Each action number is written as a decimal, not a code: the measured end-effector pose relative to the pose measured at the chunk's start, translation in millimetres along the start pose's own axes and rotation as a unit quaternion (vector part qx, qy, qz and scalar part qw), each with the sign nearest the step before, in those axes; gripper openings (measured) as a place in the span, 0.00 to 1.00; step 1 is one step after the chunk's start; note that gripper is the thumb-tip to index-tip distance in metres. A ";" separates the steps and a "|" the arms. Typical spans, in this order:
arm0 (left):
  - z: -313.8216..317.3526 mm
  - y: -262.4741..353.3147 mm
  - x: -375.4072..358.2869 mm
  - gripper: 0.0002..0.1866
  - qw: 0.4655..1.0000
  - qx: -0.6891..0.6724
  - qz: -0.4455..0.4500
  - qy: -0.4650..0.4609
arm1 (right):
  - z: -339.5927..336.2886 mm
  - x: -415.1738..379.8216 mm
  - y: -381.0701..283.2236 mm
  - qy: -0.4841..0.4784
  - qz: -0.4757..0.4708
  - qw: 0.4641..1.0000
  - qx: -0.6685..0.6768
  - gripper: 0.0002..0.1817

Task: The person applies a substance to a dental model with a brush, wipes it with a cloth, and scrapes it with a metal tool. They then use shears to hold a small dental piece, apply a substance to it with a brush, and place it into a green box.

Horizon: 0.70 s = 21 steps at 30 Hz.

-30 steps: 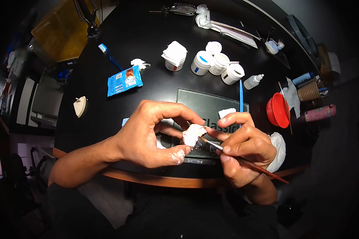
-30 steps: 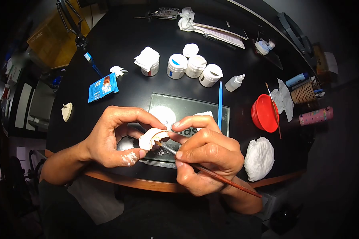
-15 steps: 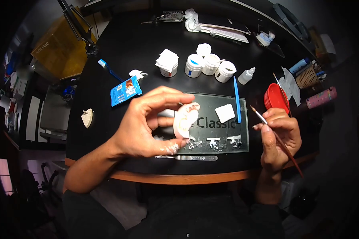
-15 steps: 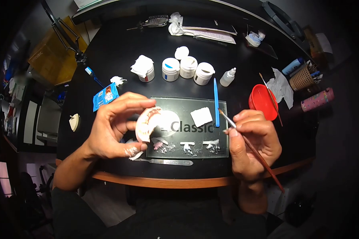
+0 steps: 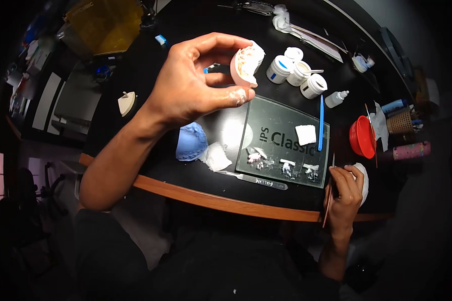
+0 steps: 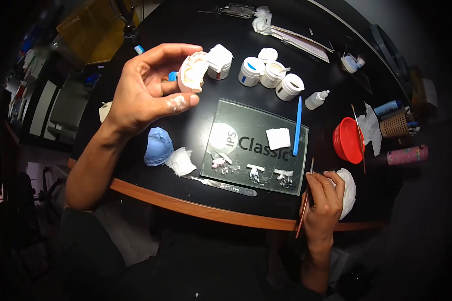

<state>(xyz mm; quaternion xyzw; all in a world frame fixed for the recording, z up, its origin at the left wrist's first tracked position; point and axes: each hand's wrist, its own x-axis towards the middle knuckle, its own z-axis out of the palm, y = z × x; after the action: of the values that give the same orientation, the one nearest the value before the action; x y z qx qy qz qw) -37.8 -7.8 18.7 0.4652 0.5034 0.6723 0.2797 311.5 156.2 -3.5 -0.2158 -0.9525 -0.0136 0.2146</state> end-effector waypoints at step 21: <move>-24.8 8.3 6.4 0.32 0.994 0.070 0.068 0.051 | -15.0 55.1 -86.6 -0.069 -0.118 0.975 0.173 0.15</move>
<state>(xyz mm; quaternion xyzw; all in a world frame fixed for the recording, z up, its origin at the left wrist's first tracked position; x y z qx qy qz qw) -62.2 -15.5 27.2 0.4816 0.5300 0.6758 0.1744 236.5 98.3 38.7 -0.0618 -0.9717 0.1409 0.1795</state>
